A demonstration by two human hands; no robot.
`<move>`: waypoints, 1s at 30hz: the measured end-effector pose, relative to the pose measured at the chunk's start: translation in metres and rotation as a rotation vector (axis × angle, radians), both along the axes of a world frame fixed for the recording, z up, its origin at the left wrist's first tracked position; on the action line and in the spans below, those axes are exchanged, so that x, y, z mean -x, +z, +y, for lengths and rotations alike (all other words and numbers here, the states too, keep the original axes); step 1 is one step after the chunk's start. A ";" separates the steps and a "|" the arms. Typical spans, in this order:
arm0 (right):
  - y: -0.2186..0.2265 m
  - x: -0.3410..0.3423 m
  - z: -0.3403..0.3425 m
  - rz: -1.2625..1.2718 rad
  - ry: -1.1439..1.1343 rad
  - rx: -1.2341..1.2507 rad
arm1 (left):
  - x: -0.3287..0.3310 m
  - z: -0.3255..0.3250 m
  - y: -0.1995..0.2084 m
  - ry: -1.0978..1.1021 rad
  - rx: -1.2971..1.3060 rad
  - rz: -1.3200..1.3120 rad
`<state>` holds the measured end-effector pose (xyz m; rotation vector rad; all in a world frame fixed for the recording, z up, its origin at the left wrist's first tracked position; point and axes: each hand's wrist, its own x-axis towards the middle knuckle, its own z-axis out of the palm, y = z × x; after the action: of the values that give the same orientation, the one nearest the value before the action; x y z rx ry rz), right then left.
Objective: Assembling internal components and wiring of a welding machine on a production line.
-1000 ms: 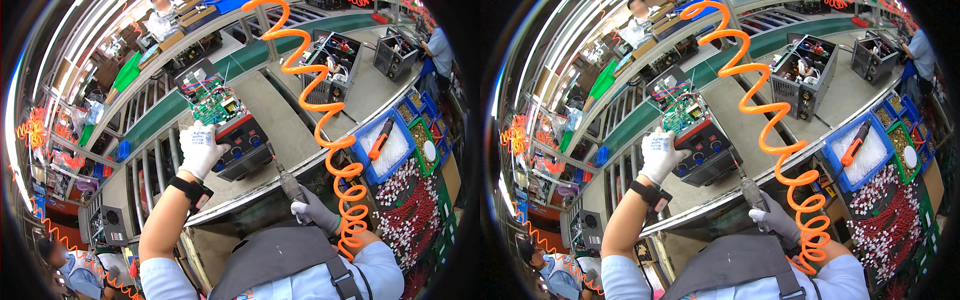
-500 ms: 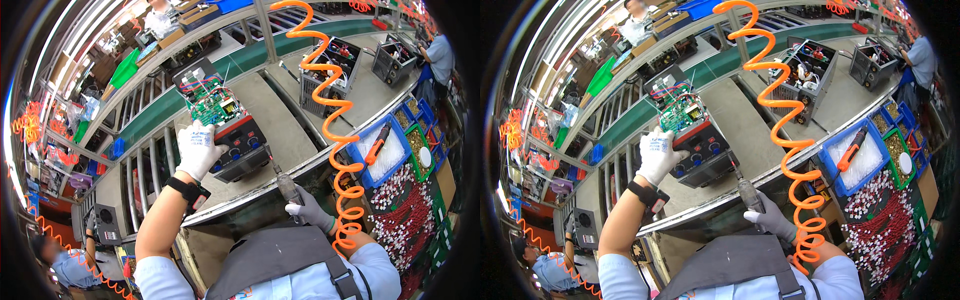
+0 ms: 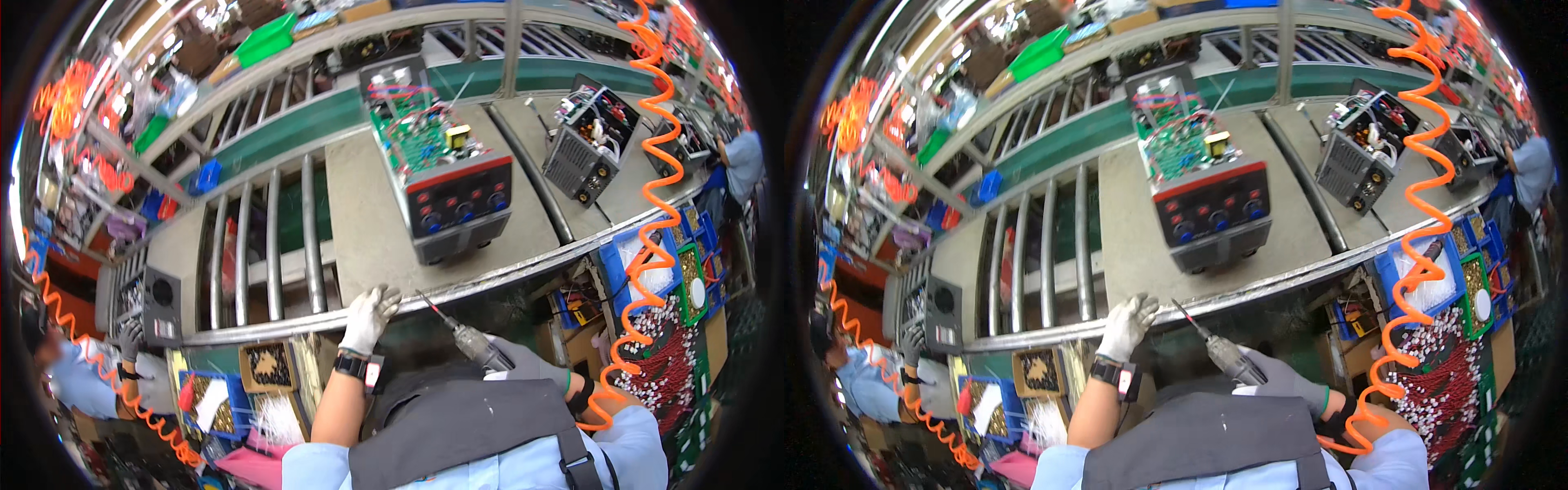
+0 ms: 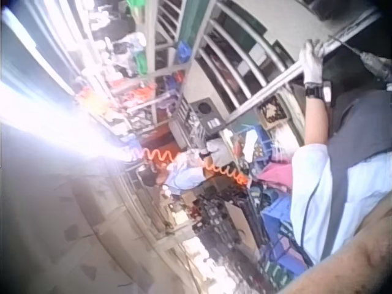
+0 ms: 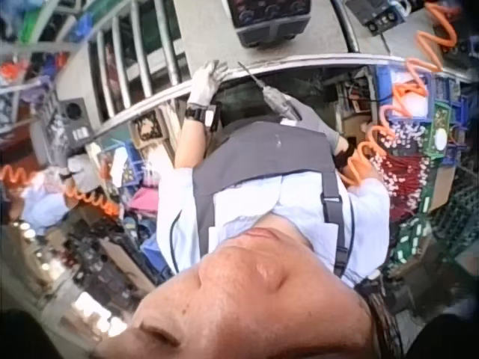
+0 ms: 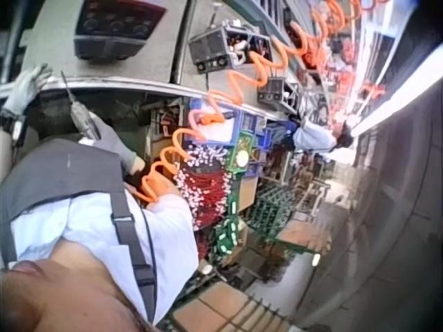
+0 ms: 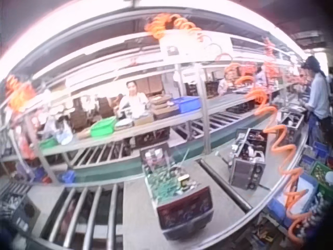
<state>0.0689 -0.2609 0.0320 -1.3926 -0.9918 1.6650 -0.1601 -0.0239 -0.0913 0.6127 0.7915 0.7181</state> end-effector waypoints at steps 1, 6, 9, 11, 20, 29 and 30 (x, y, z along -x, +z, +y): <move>-0.003 0.006 0.001 -0.055 0.029 0.008 | 0.001 0.000 0.002 -0.033 0.031 -0.011; 0.003 0.033 0.010 -0.235 0.122 -0.065 | 0.024 -0.008 0.024 -0.035 0.061 -0.073; 0.011 0.049 0.012 -0.248 0.128 -0.041 | 0.074 0.012 0.025 0.220 -0.029 0.056; 0.015 0.056 0.015 -0.216 0.122 -0.030 | 0.103 0.034 0.053 0.623 -0.193 -0.007; 0.018 0.045 0.018 -0.154 0.136 -0.134 | 0.042 -0.004 0.069 -0.043 0.000 -0.072; 0.018 0.002 0.008 -0.329 0.142 -0.230 | -0.006 0.004 0.071 -0.229 0.006 -0.104; 0.022 -0.002 0.008 -0.364 0.148 -0.235 | -0.009 0.007 0.069 -0.239 -0.002 -0.081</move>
<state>0.0711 -0.2528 0.0538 -1.5196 -1.4780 1.3654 -0.1508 -0.0167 -0.0220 0.6630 0.6303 0.5216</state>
